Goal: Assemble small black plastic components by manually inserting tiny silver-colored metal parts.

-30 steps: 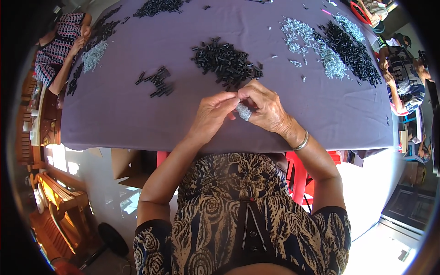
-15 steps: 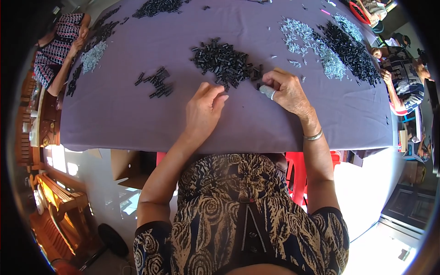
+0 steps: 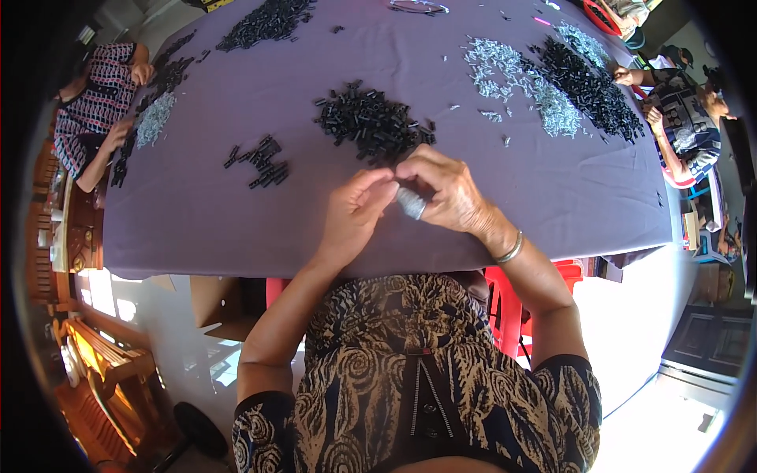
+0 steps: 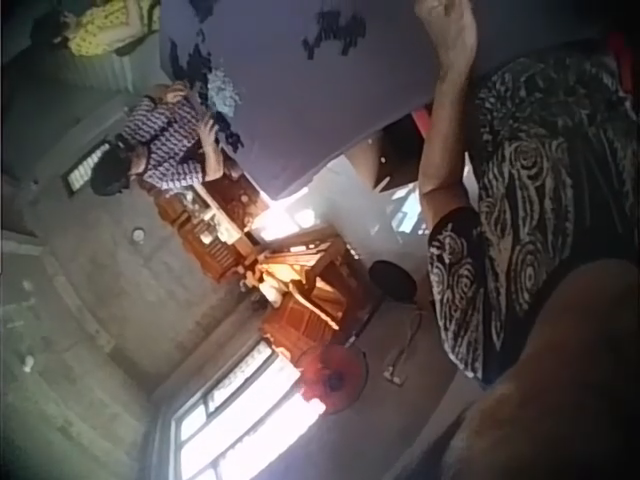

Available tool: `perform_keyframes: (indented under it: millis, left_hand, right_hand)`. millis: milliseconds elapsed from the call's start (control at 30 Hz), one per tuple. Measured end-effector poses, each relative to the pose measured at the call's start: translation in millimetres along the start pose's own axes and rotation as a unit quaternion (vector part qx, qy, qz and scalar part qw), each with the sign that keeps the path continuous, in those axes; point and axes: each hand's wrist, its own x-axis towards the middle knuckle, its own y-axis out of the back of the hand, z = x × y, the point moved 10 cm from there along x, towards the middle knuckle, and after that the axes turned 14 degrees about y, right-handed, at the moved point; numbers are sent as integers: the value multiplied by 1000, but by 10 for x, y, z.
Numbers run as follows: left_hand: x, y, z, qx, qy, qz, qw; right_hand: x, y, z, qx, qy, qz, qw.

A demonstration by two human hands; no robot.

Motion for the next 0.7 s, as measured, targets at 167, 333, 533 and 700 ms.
perform_keyframes:
  millis: [167, 333, 533, 700]
  left_hand:
    - [14, -81, -100, -115, 103, -62, 986]
    - [25, -173, -210, -163, 177, -123, 963]
    - [6, -111, -228, -54, 133, -82, 986]
    - [8, -76, -116, 22, 64, -49, 997]
  right_hand:
    - [-11, -41, -46, 80, -9, 2, 997]
    - [-54, -164, 82, 173, -47, -57, 982]
    - [-167, 46, 357, 204, -160, 56, 964]
    - [-270, 769, 908, -55, -235, 128, 962]
